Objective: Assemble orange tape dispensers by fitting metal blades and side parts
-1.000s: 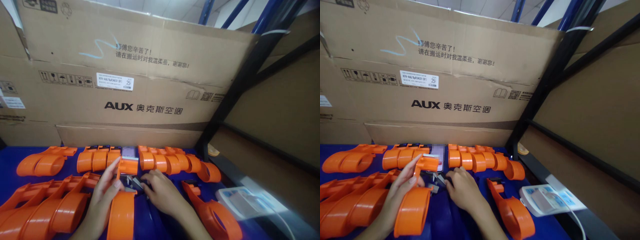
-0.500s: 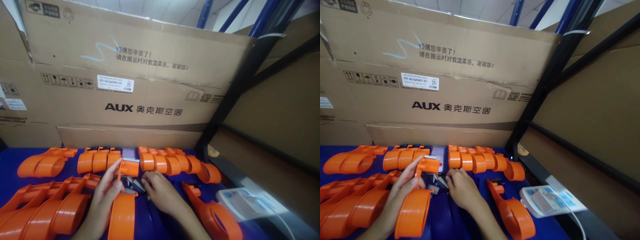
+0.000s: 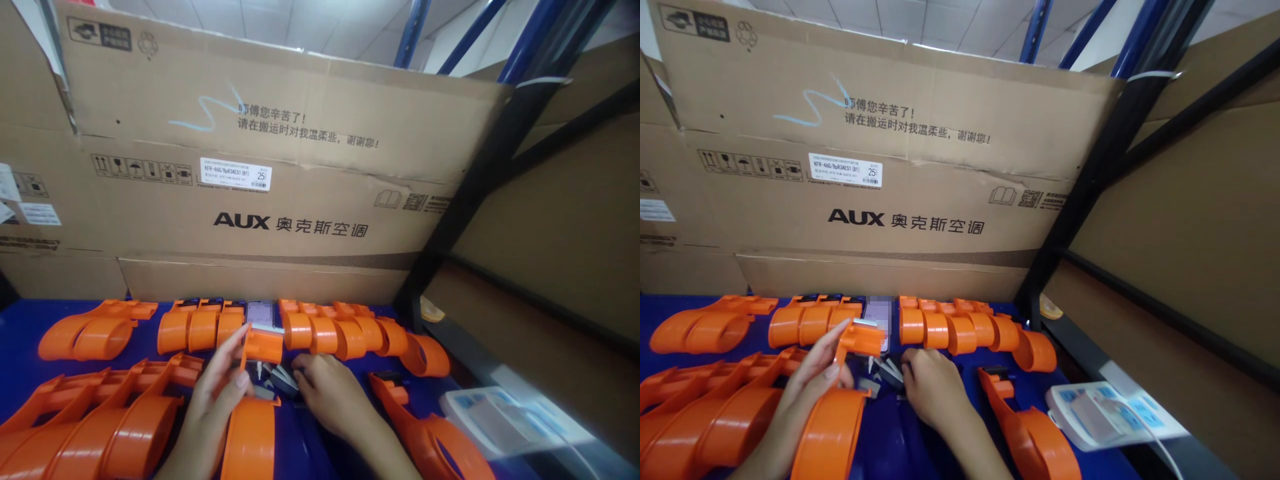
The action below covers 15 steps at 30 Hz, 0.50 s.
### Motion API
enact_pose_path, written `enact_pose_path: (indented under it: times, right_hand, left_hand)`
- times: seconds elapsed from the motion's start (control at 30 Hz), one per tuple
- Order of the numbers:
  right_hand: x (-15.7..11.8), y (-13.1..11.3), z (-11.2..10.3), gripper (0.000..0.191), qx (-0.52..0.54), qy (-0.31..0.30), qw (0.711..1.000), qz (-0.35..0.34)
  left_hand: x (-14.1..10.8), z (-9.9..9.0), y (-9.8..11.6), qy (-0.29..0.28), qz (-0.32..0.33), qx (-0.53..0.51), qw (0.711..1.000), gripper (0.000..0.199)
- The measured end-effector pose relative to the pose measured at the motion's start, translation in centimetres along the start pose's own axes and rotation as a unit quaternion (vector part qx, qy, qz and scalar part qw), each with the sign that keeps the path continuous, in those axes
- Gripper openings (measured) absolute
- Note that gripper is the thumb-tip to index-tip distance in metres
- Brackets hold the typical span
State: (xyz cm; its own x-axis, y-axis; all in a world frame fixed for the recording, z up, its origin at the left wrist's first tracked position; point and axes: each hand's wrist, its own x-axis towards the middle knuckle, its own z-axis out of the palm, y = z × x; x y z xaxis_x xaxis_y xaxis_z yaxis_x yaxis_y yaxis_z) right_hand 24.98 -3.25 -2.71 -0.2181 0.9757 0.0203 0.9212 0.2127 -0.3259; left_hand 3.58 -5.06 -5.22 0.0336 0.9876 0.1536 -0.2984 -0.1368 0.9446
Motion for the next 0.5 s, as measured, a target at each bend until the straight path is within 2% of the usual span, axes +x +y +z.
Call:
enact_pose_path:
  times: [0.33, 0.5]
  right_hand:
    - [-0.14, -0.24, 0.14, 0.023, -0.04, -0.022, 0.999, 0.015]
    - [-0.2, -0.37, -0.03, 0.018, -0.034, -0.002, 0.999, 0.013]
  left_hand:
    - [0.05, -0.15, -0.37, 0.0, 0.014, 0.016, 1.0, 0.076]
    - [-0.12, 0.07, -0.27, 0.007, 0.014, 0.009, 1.0, 0.072]
